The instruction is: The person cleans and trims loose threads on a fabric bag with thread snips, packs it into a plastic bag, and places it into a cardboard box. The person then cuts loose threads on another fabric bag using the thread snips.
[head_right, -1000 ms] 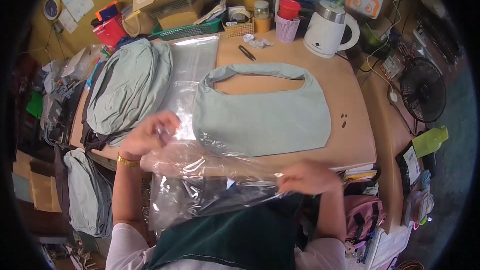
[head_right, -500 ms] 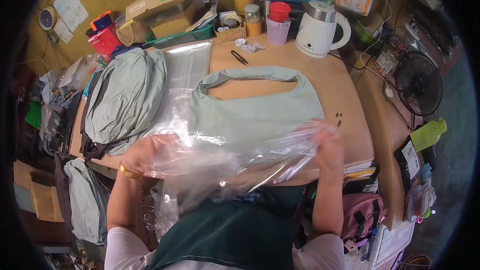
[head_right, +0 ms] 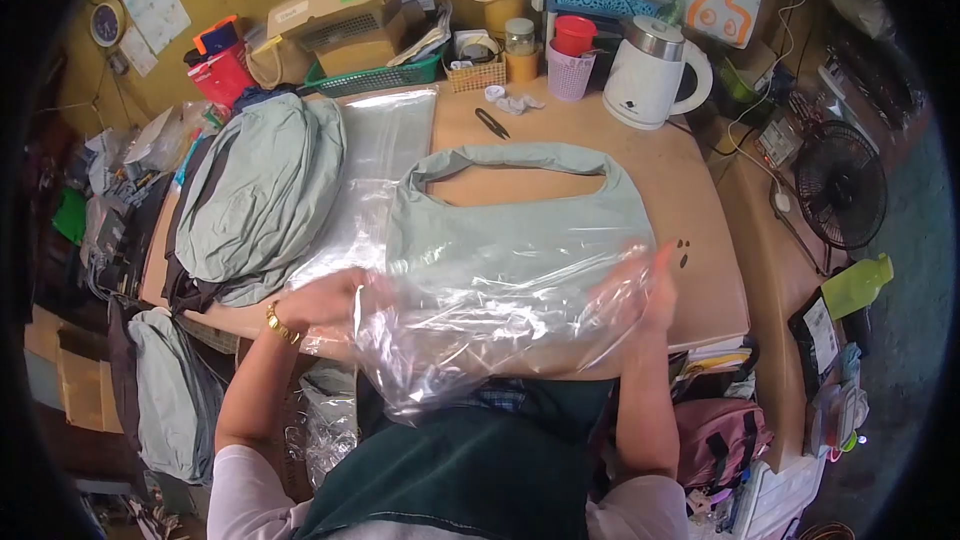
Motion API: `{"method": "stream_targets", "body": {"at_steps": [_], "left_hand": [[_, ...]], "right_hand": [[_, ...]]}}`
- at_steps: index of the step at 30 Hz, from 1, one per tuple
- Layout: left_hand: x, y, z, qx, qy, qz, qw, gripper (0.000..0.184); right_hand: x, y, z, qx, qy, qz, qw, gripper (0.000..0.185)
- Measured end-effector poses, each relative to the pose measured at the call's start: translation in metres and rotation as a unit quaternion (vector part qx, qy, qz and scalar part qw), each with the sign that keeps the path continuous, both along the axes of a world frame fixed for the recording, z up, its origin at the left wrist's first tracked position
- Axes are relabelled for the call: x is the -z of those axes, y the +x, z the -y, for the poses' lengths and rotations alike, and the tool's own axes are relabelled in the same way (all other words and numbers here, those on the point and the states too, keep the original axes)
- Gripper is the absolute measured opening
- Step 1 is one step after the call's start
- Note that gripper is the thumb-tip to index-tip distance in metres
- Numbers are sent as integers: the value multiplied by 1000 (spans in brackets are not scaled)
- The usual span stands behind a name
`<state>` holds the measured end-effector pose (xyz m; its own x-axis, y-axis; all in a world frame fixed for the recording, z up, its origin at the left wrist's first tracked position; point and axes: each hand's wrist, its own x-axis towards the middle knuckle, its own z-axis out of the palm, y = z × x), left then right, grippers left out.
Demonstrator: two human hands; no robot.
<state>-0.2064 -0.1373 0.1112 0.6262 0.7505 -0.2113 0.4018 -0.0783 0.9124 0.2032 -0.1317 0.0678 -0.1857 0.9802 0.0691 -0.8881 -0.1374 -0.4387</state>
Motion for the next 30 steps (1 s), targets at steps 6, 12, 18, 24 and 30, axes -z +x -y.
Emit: {"method": "stream_targets", "body": {"at_steps": [6,12,18,24,30], "left_hand": [[15,-13,-28,-178,-271,565,759,19],[-9,6,-7,78,-38,22,996,14],[-2,-25,-20,-61,-407,586,698,18],[5,-20,0,-78,-82,-23,993,26],[19,-29,-2,-5,-422,576,700,34]], "right_hand": [[4,-28,6,-438,294,626,574,15],[7,-24,0,-168,109,-21,980,18],[-3,-40,17,-423,273,582,639,23],[27,-21,-8,-199,163,-118,959,35],[27,-34,15,-367,430,495,660,39]]}}
